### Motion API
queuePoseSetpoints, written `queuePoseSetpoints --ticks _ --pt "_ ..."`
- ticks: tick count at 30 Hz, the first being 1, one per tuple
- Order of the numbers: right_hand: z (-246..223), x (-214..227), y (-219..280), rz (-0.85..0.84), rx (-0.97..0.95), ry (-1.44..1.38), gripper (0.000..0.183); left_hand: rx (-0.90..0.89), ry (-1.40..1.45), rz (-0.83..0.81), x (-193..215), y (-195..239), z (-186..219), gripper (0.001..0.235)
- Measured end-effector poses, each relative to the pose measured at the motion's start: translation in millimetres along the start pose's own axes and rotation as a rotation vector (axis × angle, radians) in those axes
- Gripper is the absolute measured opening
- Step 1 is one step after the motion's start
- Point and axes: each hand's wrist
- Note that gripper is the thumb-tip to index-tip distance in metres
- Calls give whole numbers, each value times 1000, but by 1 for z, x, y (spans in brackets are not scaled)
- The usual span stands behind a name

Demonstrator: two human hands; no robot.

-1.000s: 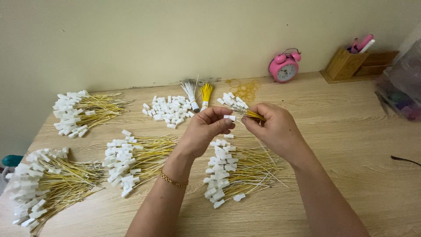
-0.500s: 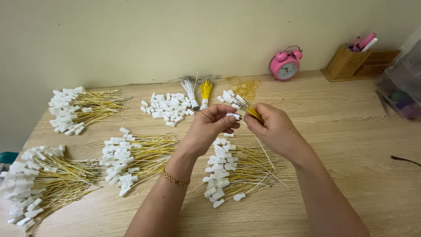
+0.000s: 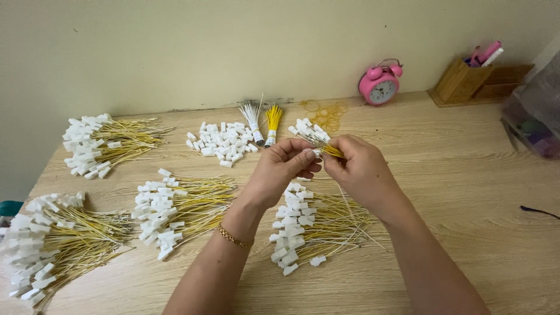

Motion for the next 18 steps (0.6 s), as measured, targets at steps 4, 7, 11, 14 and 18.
queuePoseSetpoints --ticks 4,7,11,14,18 --pt "1 -2 -1 -24 -38 5 16 -35 19 -8 2 1 -6 18" --pt "3 -6 -3 -58 -34 -20 16 10 -54 -2 8 1 -9 17" --pt "-2 1 -9 -213 -336 -64 25 14 -246 -55 17 2 -16 22" --pt "17 13 -17 -141 -440 -64 31 92 -618 -130 14 5 -9 27" --pt "32 27 -23 55 -337 -285 24 142 -989 -276 24 0 -19 35"
Point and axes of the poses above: each hand's wrist, its own y-axis away from the middle knuckle, its own x-axis out of the back of the hand, z = x × y, and after that the axes turned 13 degrees about -x, right-handed
